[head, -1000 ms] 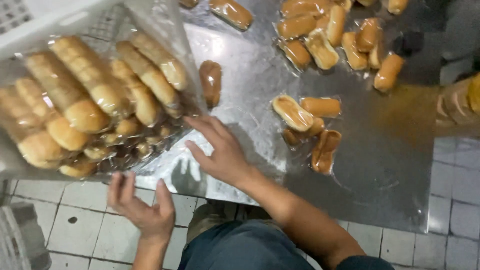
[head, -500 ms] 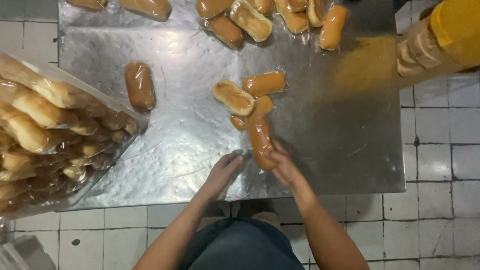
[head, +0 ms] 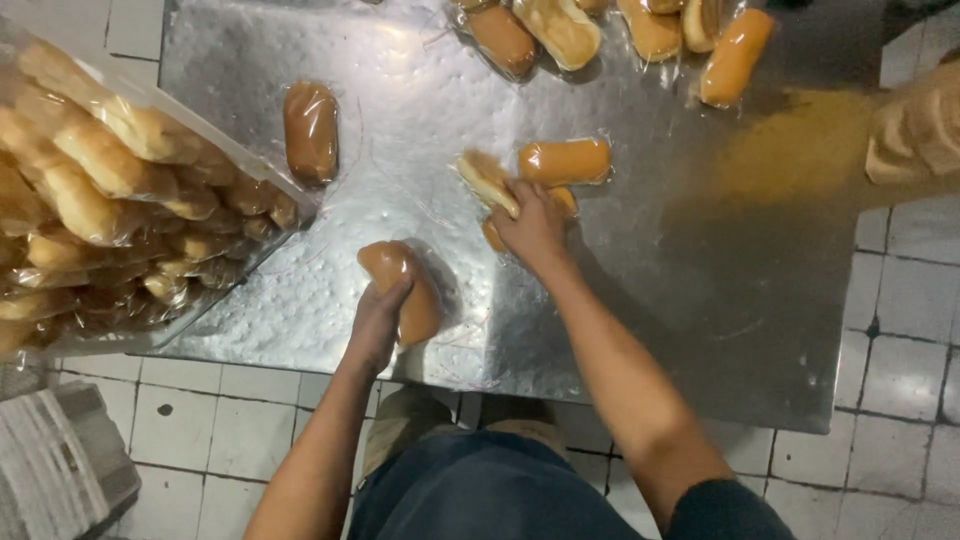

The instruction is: Packing individually wrapped bread rolls into a plastic crate from a metal table.

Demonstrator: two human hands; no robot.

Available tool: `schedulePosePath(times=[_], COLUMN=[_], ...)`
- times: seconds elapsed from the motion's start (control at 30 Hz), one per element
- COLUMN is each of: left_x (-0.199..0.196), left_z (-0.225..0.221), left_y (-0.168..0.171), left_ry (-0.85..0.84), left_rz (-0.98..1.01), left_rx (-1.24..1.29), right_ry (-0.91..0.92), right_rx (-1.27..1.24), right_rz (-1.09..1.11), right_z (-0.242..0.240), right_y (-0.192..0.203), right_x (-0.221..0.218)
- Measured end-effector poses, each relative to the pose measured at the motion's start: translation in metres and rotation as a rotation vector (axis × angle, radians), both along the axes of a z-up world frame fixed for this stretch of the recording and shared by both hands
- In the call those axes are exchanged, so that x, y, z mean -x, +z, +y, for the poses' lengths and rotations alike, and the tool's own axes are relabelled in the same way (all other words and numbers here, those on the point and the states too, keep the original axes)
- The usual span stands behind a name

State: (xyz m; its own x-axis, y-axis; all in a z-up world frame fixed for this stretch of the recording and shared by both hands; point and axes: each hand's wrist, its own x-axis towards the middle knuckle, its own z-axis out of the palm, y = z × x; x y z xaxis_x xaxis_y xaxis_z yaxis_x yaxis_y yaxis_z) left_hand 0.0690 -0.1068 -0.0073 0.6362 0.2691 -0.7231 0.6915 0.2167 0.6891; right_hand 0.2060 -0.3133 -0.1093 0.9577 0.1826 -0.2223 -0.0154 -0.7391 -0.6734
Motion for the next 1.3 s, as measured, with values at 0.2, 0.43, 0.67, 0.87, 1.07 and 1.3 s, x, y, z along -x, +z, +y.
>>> schedulePosePath(times=[0.2,0.43,0.67,0.87,1.07,1.3], left_x=[-0.014,-0.018,-0.006,-0.009,-0.015,-0.033], left_z=[-0.026,0.007,0.018,0.005,-0.021,-0.035], left_y=[0.09,-0.033,-0.042,-0.06,-0.074,-0.039], left_ry=[0.058,-0.002,-0.096,-0.05,-0.089,-0.305], left_rz=[0.027,0.087,0.058,0.071,0.007,0.074], left_rx=[0.133,-0.024,-0.143,-0.069,0.032,-0.225], right_ry=[-0.489,0.179,0.477,0.166,0.006,-0.151], right_rx=[-1.126,-0.167,0.568,0.369,-0.061,-0.368], right_rz=[0.953,0.471,-0.088,-0.027,0.364,0.342], right_z=[0.044,0.048,-0.015,-0.017,0.025,0.015], right_y=[0.023,-0.052,0.018,0.015,0.074,0.029], right_x=[0.082,0.092,0.021,0.017,0.052,0.051])
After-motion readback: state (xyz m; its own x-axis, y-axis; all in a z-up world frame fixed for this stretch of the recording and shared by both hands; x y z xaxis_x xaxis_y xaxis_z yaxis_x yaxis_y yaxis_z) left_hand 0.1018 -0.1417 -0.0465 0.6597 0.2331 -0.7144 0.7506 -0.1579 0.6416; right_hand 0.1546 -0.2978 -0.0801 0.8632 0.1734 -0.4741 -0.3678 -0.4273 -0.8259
